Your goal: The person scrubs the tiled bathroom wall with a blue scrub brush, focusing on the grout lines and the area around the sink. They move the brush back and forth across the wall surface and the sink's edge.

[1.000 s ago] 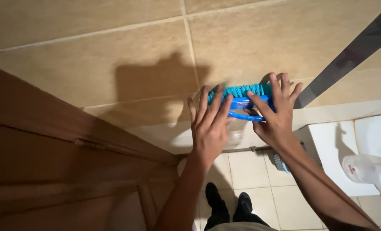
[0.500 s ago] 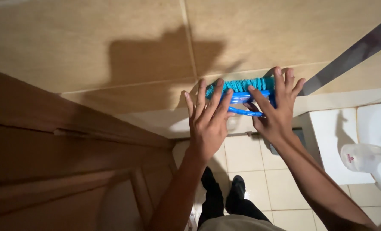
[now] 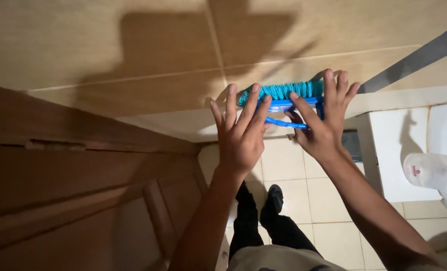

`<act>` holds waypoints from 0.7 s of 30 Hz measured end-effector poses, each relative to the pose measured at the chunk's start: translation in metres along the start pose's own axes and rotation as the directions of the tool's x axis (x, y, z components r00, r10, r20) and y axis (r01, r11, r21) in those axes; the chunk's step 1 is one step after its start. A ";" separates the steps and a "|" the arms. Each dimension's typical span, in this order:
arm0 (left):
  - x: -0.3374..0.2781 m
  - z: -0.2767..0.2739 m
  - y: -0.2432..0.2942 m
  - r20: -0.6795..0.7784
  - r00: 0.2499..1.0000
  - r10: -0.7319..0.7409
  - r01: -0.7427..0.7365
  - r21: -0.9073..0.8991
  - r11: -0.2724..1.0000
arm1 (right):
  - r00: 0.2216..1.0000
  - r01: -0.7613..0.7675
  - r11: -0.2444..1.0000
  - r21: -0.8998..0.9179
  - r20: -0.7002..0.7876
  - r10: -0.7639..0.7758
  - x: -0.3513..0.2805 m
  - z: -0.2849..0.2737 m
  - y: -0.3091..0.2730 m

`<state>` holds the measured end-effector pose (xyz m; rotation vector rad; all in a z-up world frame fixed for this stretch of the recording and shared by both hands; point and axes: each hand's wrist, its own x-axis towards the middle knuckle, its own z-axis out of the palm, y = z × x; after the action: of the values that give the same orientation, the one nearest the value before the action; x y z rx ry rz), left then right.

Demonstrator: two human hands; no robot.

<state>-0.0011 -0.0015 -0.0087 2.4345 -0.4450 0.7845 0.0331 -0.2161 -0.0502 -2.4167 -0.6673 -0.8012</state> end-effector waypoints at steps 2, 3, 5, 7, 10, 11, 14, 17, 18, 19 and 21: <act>-0.004 0.005 -0.002 0.004 1.000 -0.007 0.007 0.007 1.000 | 1.000 -0.008 1.000 0.002 0.010 0.008 -0.004 0.004 0.003; -0.005 0.007 -0.003 0.005 1.000 -0.006 0.006 0.012 1.000 | 1.000 -0.016 1.000 -0.001 0.011 0.016 -0.006 0.006 0.004; -0.009 0.010 -0.005 0.010 1.000 -0.013 0.013 0.013 1.000 | 1.000 -0.011 1.000 0.007 0.010 0.011 -0.008 0.008 0.004; -0.011 0.011 -0.005 0.012 1.000 -0.020 0.020 0.016 1.000 | 1.000 -0.004 1.000 0.017 0.008 0.004 -0.010 0.010 0.005; -0.011 0.012 -0.006 0.027 0.999 -0.025 0.024 0.037 0.999 | 1.000 -0.003 1.000 0.027 0.003 0.003 -0.010 0.011 0.007; -0.011 0.012 -0.006 0.024 0.999 -0.024 0.023 0.043 0.999 | 1.000 0.005 1.000 0.030 0.005 -0.005 -0.010 0.011 0.008; -0.011 0.013 -0.006 0.007 1.000 -0.017 0.017 0.047 0.999 | 1.000 0.012 1.000 0.024 0.011 -0.012 -0.007 0.007 0.007; -0.004 0.006 -0.002 -0.013 1.000 -0.009 0.010 0.039 0.999 | 1.000 0.012 1.000 0.015 -0.002 -0.012 -0.003 0.004 0.005; -0.002 0.003 0.000 -0.017 1.000 -0.010 0.011 0.032 0.999 | 1.000 0.013 1.000 0.015 -0.015 -0.012 -0.001 0.003 0.004; 0.000 0.001 0.002 -0.022 1.000 -0.006 0.006 0.034 0.999 | 1.000 0.016 1.000 0.015 -0.021 -0.015 0.001 0.001 0.004; 0.004 -0.003 0.006 -0.025 1.000 -0.005 0.006 0.040 0.999 | 0.999 0.021 1.000 0.014 -0.025 -0.021 0.004 -0.003 0.004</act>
<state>-0.0018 -0.0046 -0.0016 2.4590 -0.4167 0.8287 0.0371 -0.2191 -0.0469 -2.3869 -0.6877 -0.8305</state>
